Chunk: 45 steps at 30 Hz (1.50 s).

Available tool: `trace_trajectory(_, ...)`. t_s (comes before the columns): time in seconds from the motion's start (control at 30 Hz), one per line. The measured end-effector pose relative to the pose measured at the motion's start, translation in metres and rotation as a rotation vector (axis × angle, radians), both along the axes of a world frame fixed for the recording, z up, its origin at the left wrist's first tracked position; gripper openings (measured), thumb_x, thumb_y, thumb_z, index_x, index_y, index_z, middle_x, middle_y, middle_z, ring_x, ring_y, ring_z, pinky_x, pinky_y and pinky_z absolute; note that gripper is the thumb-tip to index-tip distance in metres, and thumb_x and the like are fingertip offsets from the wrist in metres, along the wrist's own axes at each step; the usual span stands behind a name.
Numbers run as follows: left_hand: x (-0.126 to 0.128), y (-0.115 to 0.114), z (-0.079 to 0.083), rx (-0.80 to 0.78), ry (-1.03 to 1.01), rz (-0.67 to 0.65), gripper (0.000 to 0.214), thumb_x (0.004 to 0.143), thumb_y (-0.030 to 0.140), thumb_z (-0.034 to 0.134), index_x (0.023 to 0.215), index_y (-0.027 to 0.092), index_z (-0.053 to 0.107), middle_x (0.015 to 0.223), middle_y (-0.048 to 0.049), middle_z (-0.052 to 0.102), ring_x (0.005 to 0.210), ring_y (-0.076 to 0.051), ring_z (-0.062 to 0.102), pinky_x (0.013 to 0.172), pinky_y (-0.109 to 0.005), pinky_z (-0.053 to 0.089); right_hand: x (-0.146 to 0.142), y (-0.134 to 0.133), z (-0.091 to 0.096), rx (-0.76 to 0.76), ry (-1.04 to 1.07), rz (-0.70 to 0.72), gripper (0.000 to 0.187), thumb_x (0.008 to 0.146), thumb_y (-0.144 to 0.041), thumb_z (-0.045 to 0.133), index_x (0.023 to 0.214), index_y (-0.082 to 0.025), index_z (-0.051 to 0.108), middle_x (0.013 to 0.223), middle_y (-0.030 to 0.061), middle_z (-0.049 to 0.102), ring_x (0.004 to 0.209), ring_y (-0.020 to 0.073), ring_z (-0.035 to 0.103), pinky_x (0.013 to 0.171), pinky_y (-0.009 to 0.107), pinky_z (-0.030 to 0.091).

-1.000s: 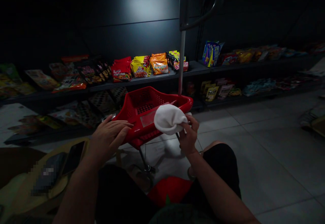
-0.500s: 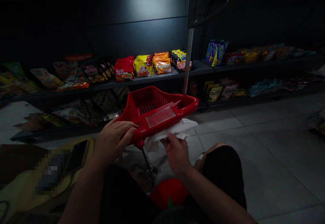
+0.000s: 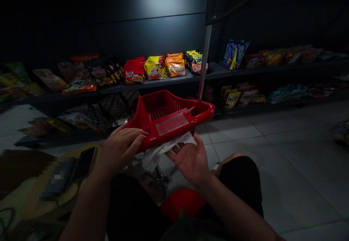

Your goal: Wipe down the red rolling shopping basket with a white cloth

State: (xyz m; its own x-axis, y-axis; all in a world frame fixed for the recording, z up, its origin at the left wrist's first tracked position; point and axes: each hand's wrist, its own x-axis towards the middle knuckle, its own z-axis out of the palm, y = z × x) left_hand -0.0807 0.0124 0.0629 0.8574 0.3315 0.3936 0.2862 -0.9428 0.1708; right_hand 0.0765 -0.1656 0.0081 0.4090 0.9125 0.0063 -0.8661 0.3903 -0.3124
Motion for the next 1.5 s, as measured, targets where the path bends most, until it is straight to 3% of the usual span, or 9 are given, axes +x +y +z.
trace_trajectory(0.1, 0.003, -0.002, 0.001, -0.006, 0.001, -0.007, 0.036, 0.1, 0.04, 0.04, 0.103, 0.025, 0.072, 0.111, -0.0008, 0.077, 0.109, -0.021, 0.068, 0.118, -0.047, 0.033, 0.003, -0.001, 0.002, 0.003, 0.045, -0.064, 0.041, 0.09, -0.055, 0.051, 0.115, -0.026, 0.064, 0.118, 0.0046, 0.074, 0.114, 0.0254, 0.066, 0.102, 0.053, 0.051)
trace_trajectory(0.33, 0.002, -0.005, 0.001, -0.034, -0.029, 0.021, 0.034, 0.099, 0.041, 0.043, 0.102, 0.026, 0.074, 0.109, -0.0002, 0.078, 0.107, -0.02, 0.069, 0.118, -0.045, 0.033, -0.043, 0.015, 0.0, 0.012, 0.194, 0.303, 0.037, 0.098, -0.043, 0.042, 0.118, -0.021, 0.064, 0.116, 0.0054, 0.075, 0.1, 0.0214, 0.07, 0.086, 0.045, 0.059)
trace_trajectory(0.6, 0.002, -0.001, 0.002, 0.015, -0.016, -0.012, 0.032, 0.1, 0.036, 0.042, 0.105, 0.028, 0.072, 0.12, -0.0009, 0.074, 0.114, -0.02, 0.066, 0.12, -0.051, 0.027, 0.01, 0.002, -0.005, -0.182, 0.255, -0.179, 0.021, 0.095, -0.026, 0.049, 0.103, -0.021, 0.068, 0.092, -0.0005, 0.078, 0.082, 0.0155, 0.072, 0.074, 0.032, 0.062)
trace_trajectory(0.73, -0.004, -0.034, -0.004, 0.157, -0.403, 0.117, 0.02, 0.09, 0.033, 0.064, 0.108, 0.029, 0.071, 0.124, -0.0061, 0.069, 0.121, -0.026, 0.058, 0.117, -0.055, 0.028, 0.013, 0.0, -0.007, -0.195, 0.21, -0.201, 0.019, 0.091, -0.022, 0.054, 0.103, -0.021, 0.068, 0.095, -0.0004, 0.078, 0.083, 0.0147, 0.072, 0.076, 0.03, 0.061)
trace_trajectory(0.8, -0.006, -0.061, -0.017, -0.001, -0.542, 0.061, 0.016, 0.089, 0.027, 0.066, 0.104, 0.028, 0.07, 0.107, -0.0051, 0.07, 0.107, -0.022, 0.063, 0.103, -0.043, 0.045, 0.011, 0.0, -0.008, -0.188, 0.188, -0.187, 0.02, 0.089, -0.023, 0.056, 0.105, -0.022, 0.068, 0.097, -0.0002, 0.077, 0.086, 0.0145, 0.071, 0.079, 0.029, 0.06)
trace_trajectory(0.93, 0.008, -0.103, -0.055, -0.909, -0.305, 0.026, 0.029, 0.095, 0.039, 0.057, 0.119, 0.025, 0.062, 0.11, -0.0079, 0.07, 0.09, -0.019, 0.068, 0.071, -0.03, 0.056, 0.01, -0.001, -0.01, -0.123, 0.113, -0.146, 0.025, 0.089, -0.034, 0.058, 0.11, -0.025, 0.067, 0.105, 0.0001, 0.076, 0.099, 0.0169, 0.069, 0.088, 0.033, 0.058)
trace_trajectory(1.07, 0.034, -0.108, -0.085, -1.426, -0.484, 0.073, 0.054, 0.088, 0.05, 0.064, 0.135, 0.026, 0.052, 0.148, -0.0112, 0.053, 0.128, -0.027, 0.058, 0.094, -0.038, 0.056, 0.005, -0.001, -0.021, -0.224, -0.041, -0.186, 0.032, 0.084, -0.042, 0.064, 0.11, -0.025, 0.068, 0.113, 0.0021, 0.075, 0.105, 0.0212, 0.068, 0.089, 0.037, 0.057)
trace_trajectory(1.3, 0.057, -0.101, -0.084, -1.596, -0.693, 0.202, 0.054, 0.077, 0.037, 0.075, 0.126, 0.022, 0.061, 0.128, -0.0095, 0.069, 0.112, -0.025, 0.067, 0.093, -0.037, 0.055, 0.012, -0.007, -0.048, -0.443, -0.395, -0.205, 0.056, 0.076, -0.032, 0.076, 0.128, -0.022, 0.058, 0.111, 0.0055, 0.073, 0.098, 0.0207, 0.068, 0.086, 0.034, 0.054)
trace_trajectory(1.5, 0.058, -0.102, -0.081, -1.306, -0.557, 0.302, 0.042, 0.081, 0.035, 0.068, 0.12, 0.021, 0.064, 0.12, -0.008, 0.073, 0.113, -0.025, 0.067, 0.099, -0.038, 0.051, 0.011, -0.019, -0.054, -0.421, -0.615, -0.325, 0.068, 0.078, -0.031, 0.076, 0.14, -0.036, 0.048, 0.151, 0.0015, 0.049, 0.132, 0.0192, 0.052, 0.101, 0.034, 0.049)
